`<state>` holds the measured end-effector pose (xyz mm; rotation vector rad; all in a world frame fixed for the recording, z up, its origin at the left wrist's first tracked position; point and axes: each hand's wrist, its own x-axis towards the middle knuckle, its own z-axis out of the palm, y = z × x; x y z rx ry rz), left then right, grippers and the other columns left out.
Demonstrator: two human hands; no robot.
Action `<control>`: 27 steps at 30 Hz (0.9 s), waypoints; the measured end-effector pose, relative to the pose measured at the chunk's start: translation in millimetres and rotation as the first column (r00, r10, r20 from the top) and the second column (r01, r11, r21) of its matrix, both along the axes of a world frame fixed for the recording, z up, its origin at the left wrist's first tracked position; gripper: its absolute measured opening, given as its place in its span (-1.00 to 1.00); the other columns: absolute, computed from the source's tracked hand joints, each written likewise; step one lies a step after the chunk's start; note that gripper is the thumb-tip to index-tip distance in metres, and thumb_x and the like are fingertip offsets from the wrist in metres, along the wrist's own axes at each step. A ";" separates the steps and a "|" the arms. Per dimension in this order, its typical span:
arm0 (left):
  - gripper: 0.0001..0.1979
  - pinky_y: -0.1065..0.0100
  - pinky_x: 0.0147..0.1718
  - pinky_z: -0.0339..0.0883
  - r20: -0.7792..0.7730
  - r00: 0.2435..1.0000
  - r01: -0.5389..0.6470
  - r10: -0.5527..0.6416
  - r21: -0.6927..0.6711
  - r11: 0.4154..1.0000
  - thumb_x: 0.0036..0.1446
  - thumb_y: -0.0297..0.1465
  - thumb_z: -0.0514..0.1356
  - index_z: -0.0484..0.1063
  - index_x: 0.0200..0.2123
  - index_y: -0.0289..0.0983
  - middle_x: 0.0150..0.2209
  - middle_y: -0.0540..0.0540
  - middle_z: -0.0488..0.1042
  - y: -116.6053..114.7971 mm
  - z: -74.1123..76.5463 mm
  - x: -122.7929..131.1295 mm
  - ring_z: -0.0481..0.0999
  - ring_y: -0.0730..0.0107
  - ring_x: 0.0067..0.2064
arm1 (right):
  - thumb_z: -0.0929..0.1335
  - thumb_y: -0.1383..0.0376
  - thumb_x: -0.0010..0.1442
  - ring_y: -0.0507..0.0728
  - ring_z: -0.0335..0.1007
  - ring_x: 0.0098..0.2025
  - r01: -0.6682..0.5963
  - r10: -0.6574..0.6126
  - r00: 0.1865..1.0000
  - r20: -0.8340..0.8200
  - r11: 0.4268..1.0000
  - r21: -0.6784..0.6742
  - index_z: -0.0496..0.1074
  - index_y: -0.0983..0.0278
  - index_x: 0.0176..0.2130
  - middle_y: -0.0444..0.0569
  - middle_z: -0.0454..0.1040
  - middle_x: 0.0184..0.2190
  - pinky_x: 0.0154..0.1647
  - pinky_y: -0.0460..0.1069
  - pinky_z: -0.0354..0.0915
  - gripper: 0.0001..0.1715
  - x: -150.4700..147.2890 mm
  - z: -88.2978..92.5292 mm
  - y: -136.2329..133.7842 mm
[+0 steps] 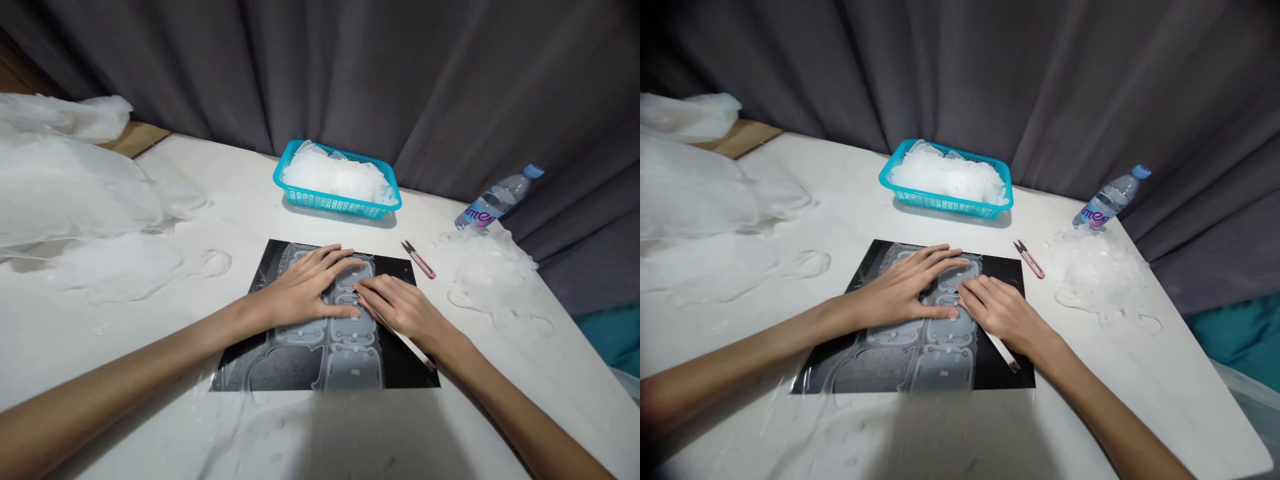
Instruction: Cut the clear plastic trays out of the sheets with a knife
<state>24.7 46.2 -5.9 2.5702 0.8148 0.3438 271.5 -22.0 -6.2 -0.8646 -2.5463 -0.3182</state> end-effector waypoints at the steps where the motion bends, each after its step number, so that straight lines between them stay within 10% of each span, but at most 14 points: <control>1: -0.08 -0.16 0.43 0.07 -0.002 1.000 -0.005 0.005 -0.020 1.000 0.23 0.26 0.17 0.14 0.48 -0.09 0.52 -0.19 0.12 -0.1 1.3 0.0 0.02 -0.12 0.54 | 0.34 0.41 0.47 0.26 0.62 -0.07 0.010 -0.011 1.000 -0.022 1.000 -0.012 0.49 0.39 0.11 0.19 0.64 -0.05 -0.07 0.15 0.57 -0.74 -1.2 1.5 0.5; 14: 0.13 -0.11 0.46 -0.05 -0.090 0.995 -0.041 0.036 -0.052 0.998 0.22 0.32 0.10 -0.16 0.57 -0.27 0.57 -0.30 -0.07 1.9 0.6 1.7 -0.08 -0.11 0.56 | 0.27 0.39 0.52 0.20 0.57 0.01 0.054 -0.137 0.944 -0.299 0.962 -0.267 0.46 0.26 0.11 0.11 0.57 -0.05 0.04 0.12 0.55 -0.74 -2.0 6.8 10.6; 27: 0.12 -0.13 0.39 0.07 0.003 0.997 -0.079 0.079 0.000 0.997 0.13 0.29 0.24 0.01 0.51 -0.28 0.45 -0.39 0.19 0.5 6.3 0.3 0.16 -0.22 0.46 | 0.37 0.43 0.44 0.20 0.60 -0.09 -0.055 0.031 0.981 -0.193 0.991 -0.120 0.33 0.29 0.31 0.16 0.62 -0.02 -0.10 0.10 0.55 -0.50 9.7 6.0 -3.0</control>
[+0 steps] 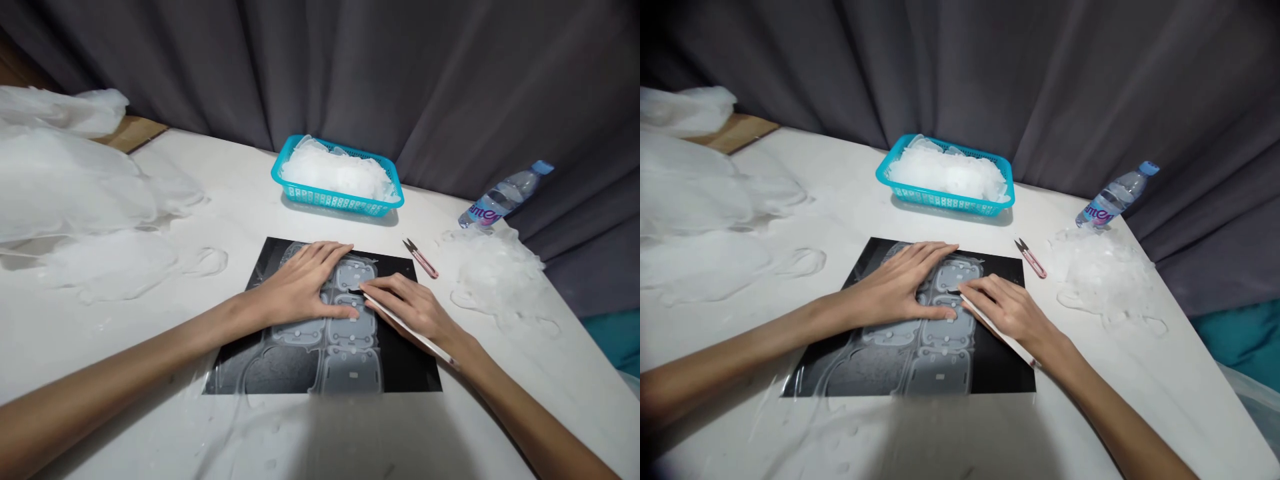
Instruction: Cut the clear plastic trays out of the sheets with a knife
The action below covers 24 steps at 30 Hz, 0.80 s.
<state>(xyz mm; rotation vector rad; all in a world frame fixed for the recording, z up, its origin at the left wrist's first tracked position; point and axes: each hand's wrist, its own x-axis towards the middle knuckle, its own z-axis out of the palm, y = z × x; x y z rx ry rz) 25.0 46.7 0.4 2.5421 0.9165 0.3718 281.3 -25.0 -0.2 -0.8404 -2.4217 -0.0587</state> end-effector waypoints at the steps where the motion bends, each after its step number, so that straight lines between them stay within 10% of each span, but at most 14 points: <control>1: 0.12 -0.13 0.38 0.08 -0.005 1.000 0.002 -0.002 0.003 1.000 0.12 0.29 0.25 0.03 0.50 -0.28 0.44 -0.38 0.21 0.6 1.1 0.2 0.17 -0.23 0.45 | 0.38 0.43 0.44 0.20 0.60 -0.10 0.000 0.000 1.000 0.003 1.000 0.009 0.34 0.30 0.31 0.16 0.62 -0.02 -0.10 0.09 0.55 -0.50 0.0 -0.9 -0.1; 8: 0.11 -0.05 0.27 0.19 -0.004 1.000 -0.002 0.002 0.051 0.999 0.01 0.36 0.25 0.27 0.39 -0.30 0.26 -0.35 0.39 9.4 13.6 -1.9 0.32 -0.22 0.27 | 0.38 0.42 0.43 0.20 0.61 -0.09 0.004 -0.005 1.000 0.024 0.999 0.046 0.38 0.36 0.27 0.17 0.63 -0.01 -0.12 0.08 0.54 -0.55 -1.4 -5.6 -2.9; 19: -0.45 0.31 -0.35 0.19 0.051 0.998 -0.017 0.046 -0.470 0.882 0.21 0.15 0.25 0.54 -0.37 -0.26 -0.41 -0.05 0.46 35.1 27.2 0.9 0.42 0.27 -0.33 | 0.38 0.44 0.43 0.21 0.61 -0.06 -0.028 0.026 0.999 0.030 0.997 0.075 0.29 0.33 0.36 0.17 0.63 0.02 -0.09 0.09 0.55 -0.42 -4.6 -1.4 -8.8; 24: -0.62 0.35 -0.23 0.30 0.179 0.984 0.087 0.019 -0.561 0.823 0.22 -0.03 0.32 0.47 -0.32 -0.23 -0.26 -0.02 0.46 31.0 42.0 -1.1 0.47 0.30 -0.22 | 0.36 0.37 0.44 0.16 0.55 -0.06 -0.020 -0.050 0.968 -0.245 0.961 -0.275 0.44 0.22 0.15 0.08 0.55 -0.05 -0.08 0.06 0.53 -0.68 -5.7 10.8 -17.1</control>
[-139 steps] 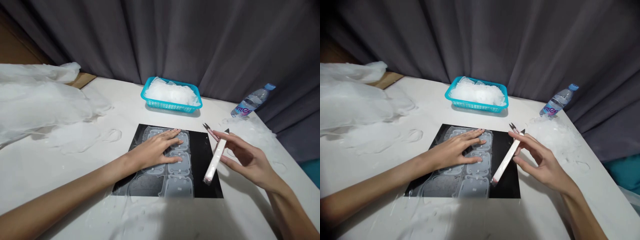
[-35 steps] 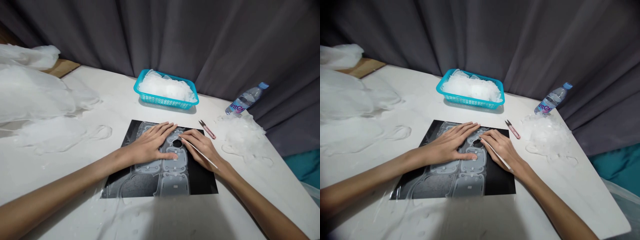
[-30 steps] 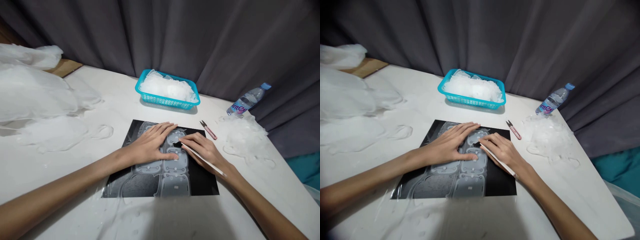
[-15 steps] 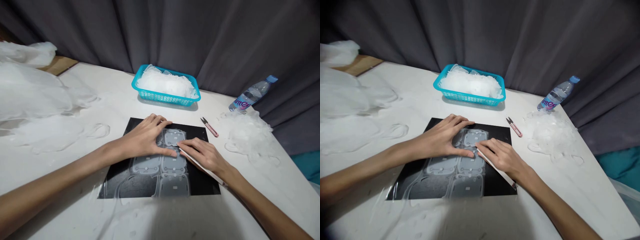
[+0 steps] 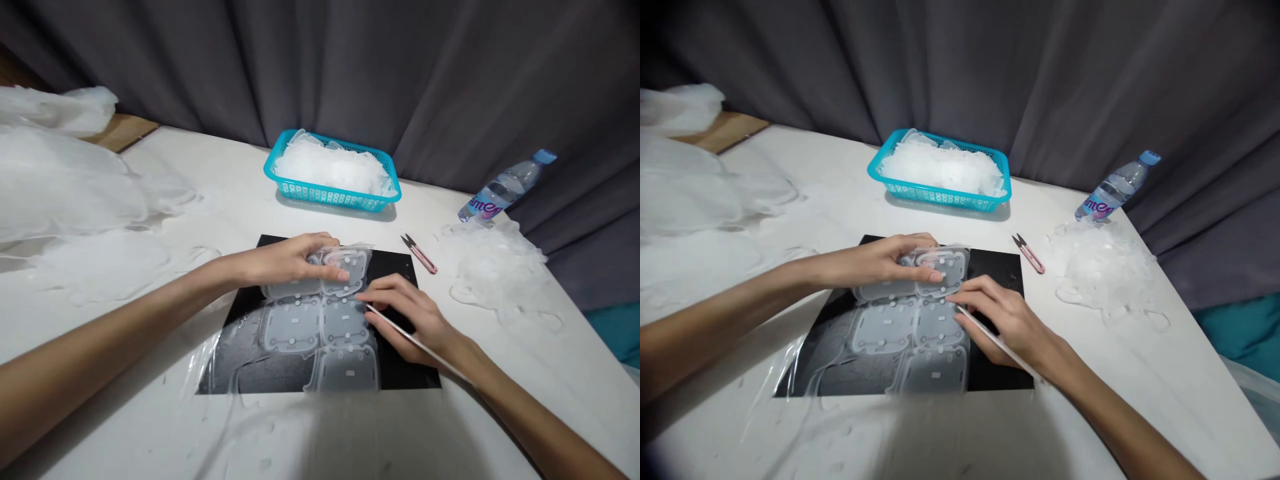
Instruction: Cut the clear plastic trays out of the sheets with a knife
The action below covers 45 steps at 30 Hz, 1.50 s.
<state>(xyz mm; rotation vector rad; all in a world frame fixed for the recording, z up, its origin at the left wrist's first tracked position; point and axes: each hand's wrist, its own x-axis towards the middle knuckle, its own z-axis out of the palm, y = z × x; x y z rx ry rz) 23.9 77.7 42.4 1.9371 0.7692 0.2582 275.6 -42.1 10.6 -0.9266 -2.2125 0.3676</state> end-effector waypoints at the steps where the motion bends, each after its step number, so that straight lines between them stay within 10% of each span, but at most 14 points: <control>1: -0.64 0.37 -0.26 0.29 0.017 1.000 0.020 -0.019 -0.024 1.000 0.23 -0.05 0.32 0.44 -0.31 -0.23 -0.28 0.00 0.45 -0.6 2.6 -0.6 0.46 0.33 -0.24 | 0.35 0.34 0.45 0.15 0.53 -0.08 0.032 -0.039 0.996 -0.081 0.996 -0.079 0.48 0.21 0.06 0.04 0.52 -0.09 -0.07 0.08 0.51 -0.79 1.5 2.6 -0.5; 6: -0.63 0.41 -0.38 0.26 0.096 0.995 0.046 -0.029 -0.191 0.980 0.18 -0.11 0.39 0.36 -0.19 -0.21 -0.36 0.02 0.52 -0.7 4.7 -0.5 0.51 0.34 -0.32 | 0.13 0.25 0.57 0.22 0.38 0.01 0.273 -0.289 0.939 -0.188 0.956 -0.106 0.41 0.19 -0.33 0.03 0.45 -0.12 0.13 0.23 0.32 -0.53 10.1 1.0 7.2; 11: -0.65 0.38 -0.24 0.38 0.090 0.996 0.014 -0.003 -0.125 0.992 0.17 -0.22 0.37 0.51 -0.03 -0.26 -0.18 -0.06 0.60 -0.5 7.2 1.3 0.57 0.27 -0.18 | 0.26 0.22 0.53 0.18 0.40 -0.07 0.207 -0.242 0.967 -0.086 0.933 -0.293 0.31 0.18 0.23 0.07 0.46 0.03 -0.01 0.12 0.40 -0.66 1.6 -11.2 9.3; 14: -0.71 0.35 -0.16 0.39 0.062 0.998 0.035 -0.030 -0.083 0.996 0.17 -0.25 0.35 0.55 -0.09 -0.27 -0.14 -0.08 0.61 -1.6 11.0 1.2 0.56 0.22 -0.11 | 0.36 0.24 0.47 0.16 0.37 -0.14 0.156 -0.190 0.980 -0.066 0.926 -0.345 0.42 0.16 0.11 -0.01 0.54 -0.10 -0.07 0.08 0.37 -0.76 -6.7 -8.1 5.8; 34: -0.65 0.39 -0.40 0.21 0.085 0.996 0.031 -0.021 -0.124 0.992 0.17 -0.09 0.41 0.49 -0.25 -0.25 -0.38 0.04 0.47 -12.1 2.5 7.0 0.42 0.40 -0.36 | 0.29 0.33 0.52 0.17 0.32 -0.12 0.044 -0.045 0.999 0.000 0.991 -0.130 0.36 0.21 -0.07 0.00 0.49 -0.13 -0.06 0.08 0.31 -0.96 -8.7 -7.1 3.7; 45: -0.61 0.42 -0.42 0.19 0.159 0.987 0.032 -0.003 -0.180 0.983 0.11 -0.13 0.47 0.41 -0.28 -0.26 -0.41 0.07 0.41 -14.4 2.5 8.7 0.36 0.43 -0.38 | 0.34 0.46 0.36 0.19 0.32 -0.19 0.235 -0.236 0.972 -0.018 0.971 -0.039 0.34 0.20 -0.17 -0.03 0.49 -0.24 -0.18 0.07 0.27 -0.86 -17.1 -9.4 3.9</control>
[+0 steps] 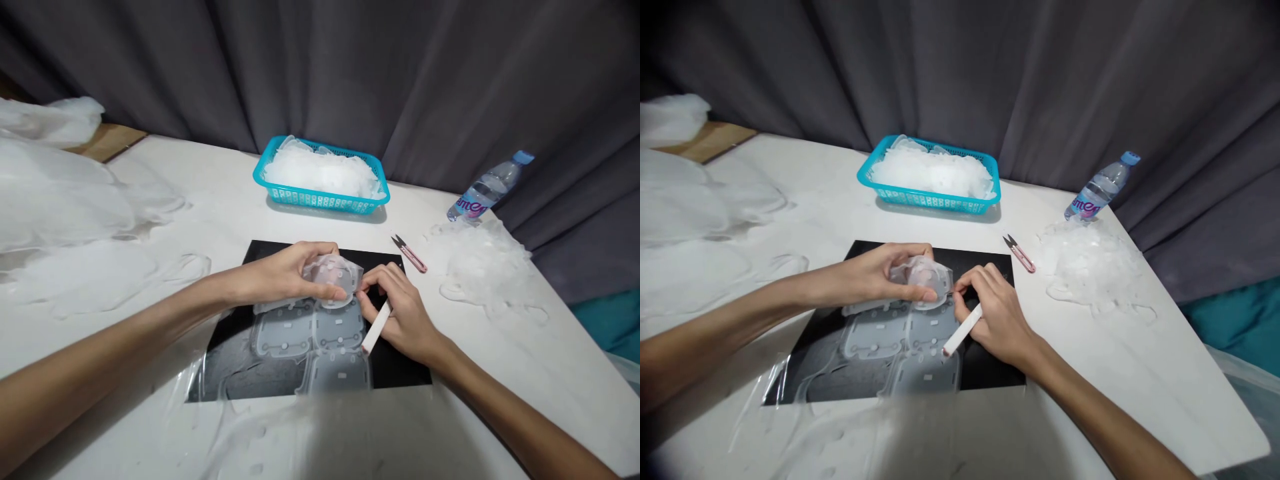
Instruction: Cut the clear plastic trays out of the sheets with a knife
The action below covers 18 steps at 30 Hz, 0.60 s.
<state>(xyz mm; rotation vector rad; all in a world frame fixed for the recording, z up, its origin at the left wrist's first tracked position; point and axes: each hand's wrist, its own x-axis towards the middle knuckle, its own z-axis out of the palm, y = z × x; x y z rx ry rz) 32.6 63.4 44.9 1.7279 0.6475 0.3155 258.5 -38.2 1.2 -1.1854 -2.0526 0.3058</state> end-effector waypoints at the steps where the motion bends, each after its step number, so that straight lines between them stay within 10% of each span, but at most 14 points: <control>1: -0.62 0.42 -0.42 0.19 0.000 1.000 0.022 -0.022 -0.024 0.999 0.11 -0.15 0.47 0.41 -0.28 -0.26 -0.41 0.07 0.42 -1.1 2.0 -0.1 0.37 0.43 -0.37 | 0.34 0.46 0.35 0.18 0.33 -0.19 0.005 -0.005 1.000 -0.004 1.000 0.002 0.34 0.20 -0.18 -0.03 0.49 -0.25 -0.19 0.06 0.27 -0.85 0.3 -0.8 0.6; 6: -0.69 0.41 -0.32 0.30 -0.079 0.929 0.332 -0.361 -0.251 0.909 0.06 -0.27 0.50 0.48 -0.27 -0.26 -0.34 0.01 0.53 -5.6 12.3 -2.8 0.48 0.34 -0.28 | 0.35 0.45 0.34 0.19 0.35 -0.22 0.125 -0.125 0.992 -0.005 0.991 -0.049 0.38 0.23 -0.24 -0.02 0.49 -0.29 -0.21 0.07 0.25 -0.87 8.3 -6.5 10.9; 13: -0.74 0.41 -0.29 0.29 -0.085 0.979 0.178 -0.184 -0.073 0.981 0.25 -0.18 0.37 0.54 -0.18 -0.26 -0.27 -0.03 0.51 -1.4 8.4 -1.9 0.46 0.35 -0.25 | 0.39 0.38 0.34 0.18 0.35 -0.05 -0.155 0.103 0.979 -0.176 0.938 -0.311 0.47 0.20 0.07 -0.01 0.47 -0.07 0.02 0.11 0.31 -0.69 20.5 10.0 10.2; 18: -0.62 0.44 -0.43 0.13 -0.135 0.975 0.176 -0.176 -0.010 0.984 0.32 -0.04 0.27 0.57 -0.23 -0.26 -0.37 0.03 0.43 -3.9 6.9 -1.7 0.31 0.46 -0.37 | 0.40 0.25 0.43 0.12 0.38 -0.22 -0.180 0.062 0.946 -0.319 0.918 -0.354 0.58 0.15 0.00 -0.09 0.48 -0.29 -0.16 0.04 0.31 -0.82 15.2 22.4 2.4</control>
